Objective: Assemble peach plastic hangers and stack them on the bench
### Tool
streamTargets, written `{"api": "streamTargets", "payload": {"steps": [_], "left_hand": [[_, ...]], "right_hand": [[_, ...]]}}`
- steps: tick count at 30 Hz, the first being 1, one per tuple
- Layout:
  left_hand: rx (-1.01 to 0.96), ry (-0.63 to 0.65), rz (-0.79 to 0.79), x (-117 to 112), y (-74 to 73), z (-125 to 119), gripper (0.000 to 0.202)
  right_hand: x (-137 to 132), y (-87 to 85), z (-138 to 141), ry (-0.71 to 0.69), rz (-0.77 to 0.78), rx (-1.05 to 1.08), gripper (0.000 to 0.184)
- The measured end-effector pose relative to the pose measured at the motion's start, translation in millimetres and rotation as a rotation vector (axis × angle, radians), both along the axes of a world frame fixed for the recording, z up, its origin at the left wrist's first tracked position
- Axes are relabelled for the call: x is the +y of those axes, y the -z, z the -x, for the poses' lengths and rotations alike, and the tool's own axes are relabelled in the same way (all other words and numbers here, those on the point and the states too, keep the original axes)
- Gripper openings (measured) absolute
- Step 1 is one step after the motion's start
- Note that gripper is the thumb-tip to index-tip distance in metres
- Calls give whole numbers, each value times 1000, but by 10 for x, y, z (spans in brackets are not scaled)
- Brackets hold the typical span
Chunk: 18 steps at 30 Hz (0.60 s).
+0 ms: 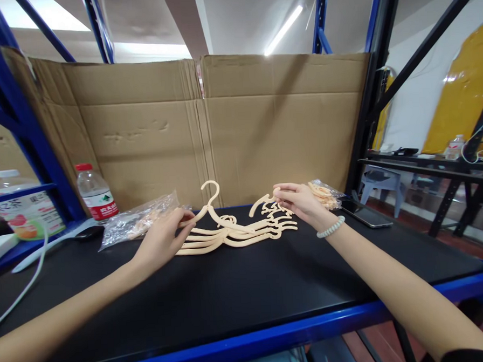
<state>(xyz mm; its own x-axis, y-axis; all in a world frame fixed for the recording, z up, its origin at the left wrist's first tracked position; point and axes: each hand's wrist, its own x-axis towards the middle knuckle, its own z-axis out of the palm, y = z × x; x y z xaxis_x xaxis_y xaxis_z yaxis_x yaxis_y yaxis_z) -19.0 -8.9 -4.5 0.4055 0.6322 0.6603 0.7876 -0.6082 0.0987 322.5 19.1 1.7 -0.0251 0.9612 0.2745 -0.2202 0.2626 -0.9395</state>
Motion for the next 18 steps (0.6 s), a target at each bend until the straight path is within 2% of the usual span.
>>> {"api": "streamTargets", "payload": {"steps": [5, 11, 18], "left_hand": [[-88, 40, -33, -17, 107, -9, 7], [-99, 69, -29, -44, 202, -55, 9], [-77, 63, 28, -75, 274, -84, 13]], "right_hand": [[10, 25, 84, 8, -14, 53, 26], [-69, 105, 202, -27, -67, 62, 24], [-188, 200, 220, -17, -5, -20, 29]]}}
